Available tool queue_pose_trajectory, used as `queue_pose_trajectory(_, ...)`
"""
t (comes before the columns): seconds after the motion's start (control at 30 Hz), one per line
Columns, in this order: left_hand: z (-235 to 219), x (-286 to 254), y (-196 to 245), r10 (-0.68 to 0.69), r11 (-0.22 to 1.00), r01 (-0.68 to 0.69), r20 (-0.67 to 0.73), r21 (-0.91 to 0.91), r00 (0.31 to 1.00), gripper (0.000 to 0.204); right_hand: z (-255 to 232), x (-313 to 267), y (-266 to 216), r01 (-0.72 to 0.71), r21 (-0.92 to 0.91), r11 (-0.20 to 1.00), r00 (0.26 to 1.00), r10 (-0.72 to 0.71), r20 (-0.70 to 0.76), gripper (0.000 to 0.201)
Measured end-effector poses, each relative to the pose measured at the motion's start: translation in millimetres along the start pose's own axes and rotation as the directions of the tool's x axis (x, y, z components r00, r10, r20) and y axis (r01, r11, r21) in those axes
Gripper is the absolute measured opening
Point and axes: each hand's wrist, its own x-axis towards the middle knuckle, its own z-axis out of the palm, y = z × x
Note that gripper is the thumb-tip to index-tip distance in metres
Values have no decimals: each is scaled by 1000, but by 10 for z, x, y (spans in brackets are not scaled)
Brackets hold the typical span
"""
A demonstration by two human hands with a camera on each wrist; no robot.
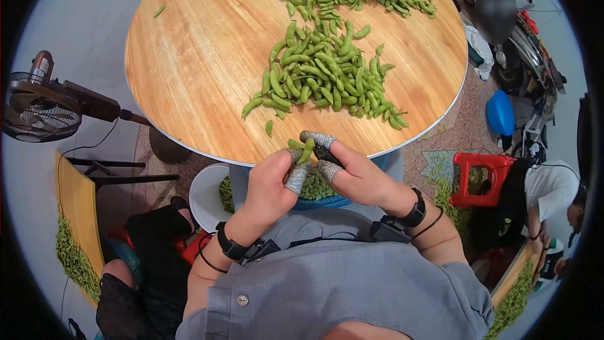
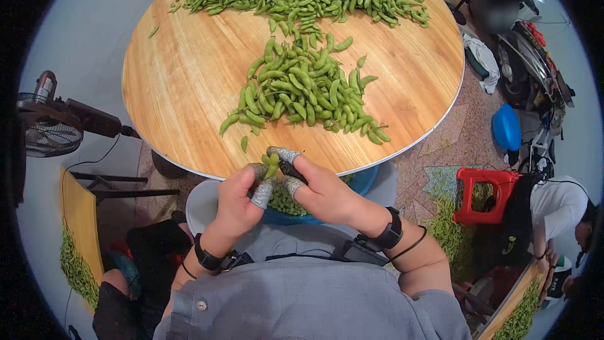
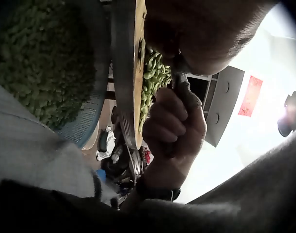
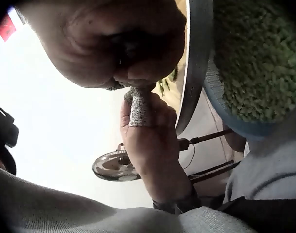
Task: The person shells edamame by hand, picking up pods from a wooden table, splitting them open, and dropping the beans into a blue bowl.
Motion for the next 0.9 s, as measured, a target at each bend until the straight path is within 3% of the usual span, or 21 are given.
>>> queue_pose_trajectory(0.03,14,-10,-22,137,971,-137,14,198,990,20,33,42,139,135,-7,991,990,-135,-32,47)
queue_pose_trajectory(0.07,30,-16,-40,136,971,-137,18,197,991,20,53,62,216,267,-19,964,961,-268,-63,45)
queue_pose_trajectory(0.1,43,-19,-57,170,966,-176,46,191,984,20,42,45,144,265,-17,964,962,-265,-66,45)
queue_pose_trajectory(0.17,47,-26,-21,200,960,-212,80,182,977,20,2,-12,-115,-72,382,922,997,55,55,44)
queue_pose_trajectory(0.2,38,-20,52,-29,975,44,72,-218,997,17,-24,-40,-162,-75,385,920,997,58,56,44)
queue_pose_trajectory(0.23,32,-9,91,-239,771,283,152,-571,959,14,-66,-73,-193,-159,479,863,986,112,125,44)
queue_pose_trajectory(0.27,22,-4,82,-239,772,284,155,-569,959,14,-90,-104,-207,-242,561,791,968,156,198,44)
queue_pose_trajectory(0.33,-14,-3,39,-320,571,411,268,-711,909,13,-90,-142,-253,-217,562,798,975,148,167,47)
queue_pose_trajectory(0.37,-20,-7,10,-308,547,422,295,-723,904,18,-91,-159,-321,-169,446,879,984,126,124,45)
queue_pose_trajectory(0.4,-14,-14,-7,-308,547,423,296,-722,904,18,-93,-167,-356,-121,319,940,992,99,84,44)
queue_pose_trajectory(0.5,17,-41,-44,-288,531,407,294,-743,912,18,-123,-151,-287,-128,175,976,986,106,131,41)
queue_pose_trajectory(0.6,47,-52,-35,-261,558,361,255,-747,931,18,-78,-140,-193,-70,153,986,993,54,105,44)
queue_pose_trajectory(0.7,60,-45,6,-299,599,366,225,-713,927,14,-56,-126,-208,-33,143,989,997,23,68,39)
queue_pose_trajectory(0.77,118,-63,-16,-149,941,127,-45,-314,988,14,-24,-99,-176,-34,176,984,998,24,58,39)
queue_pose_trajectory(0.8,110,-62,-13,-147,941,126,-43,-314,988,14,-17,-94,-163,-34,209,977,999,25,47,40)
queue_pose_trajectory(0.83,90,-63,-11,9,997,-15,-87,-70,996,14,-28,-99,-169,-33,210,977,999,25,45,40)
queue_pose_trajectory(0.87,75,-62,-13,171,971,-153,-91,181,981,14,-48,-104,-184,-156,321,934,986,126,113,42)
queue_pose_trajectory(0.9,64,-66,-20,172,971,-154,-89,181,981,14,-61,-107,-198,-279,419,864,957,216,191,45)
